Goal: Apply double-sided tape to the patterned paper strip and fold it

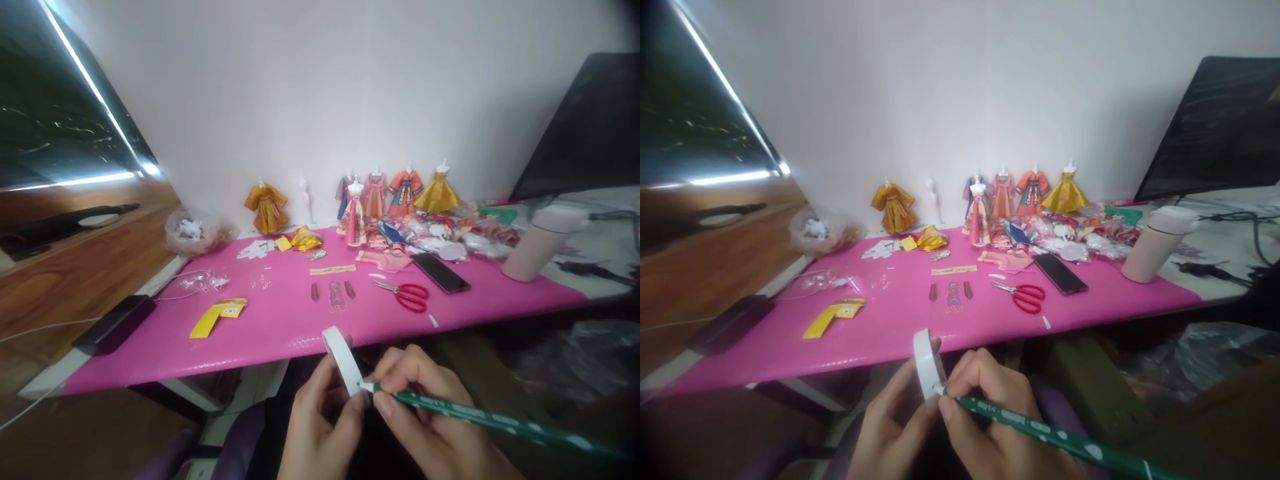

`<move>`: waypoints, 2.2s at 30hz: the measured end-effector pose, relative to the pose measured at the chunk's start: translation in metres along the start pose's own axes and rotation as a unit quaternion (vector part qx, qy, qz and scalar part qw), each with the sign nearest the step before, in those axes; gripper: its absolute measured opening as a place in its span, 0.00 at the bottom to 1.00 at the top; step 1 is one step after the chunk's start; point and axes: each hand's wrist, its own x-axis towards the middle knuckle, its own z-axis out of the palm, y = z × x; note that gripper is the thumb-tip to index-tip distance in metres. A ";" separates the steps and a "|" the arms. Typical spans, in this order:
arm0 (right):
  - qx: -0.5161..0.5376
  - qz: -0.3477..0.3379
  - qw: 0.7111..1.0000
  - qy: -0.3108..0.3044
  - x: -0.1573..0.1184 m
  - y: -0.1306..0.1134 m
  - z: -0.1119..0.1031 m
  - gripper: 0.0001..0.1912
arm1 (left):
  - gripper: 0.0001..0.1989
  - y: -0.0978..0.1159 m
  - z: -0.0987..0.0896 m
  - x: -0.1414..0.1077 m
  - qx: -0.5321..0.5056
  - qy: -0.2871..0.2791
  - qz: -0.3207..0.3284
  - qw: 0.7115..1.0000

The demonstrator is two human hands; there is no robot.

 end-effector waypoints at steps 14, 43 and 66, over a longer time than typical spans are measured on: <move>-0.026 0.003 1.000 -0.015 0.001 -0.003 -0.001 0.07 | 0.17 -0.002 -0.003 0.000 0.045 -0.007 0.030 0.999; -0.047 0.048 0.998 -0.015 -0.003 -0.009 0.001 0.07 | 0.18 -0.015 -0.004 -0.001 0.070 -0.010 0.033 0.997; -0.047 0.034 0.998 0.004 -0.001 -0.017 0.000 0.06 | 0.17 -0.009 -0.005 -0.002 0.073 -0.021 0.023 0.997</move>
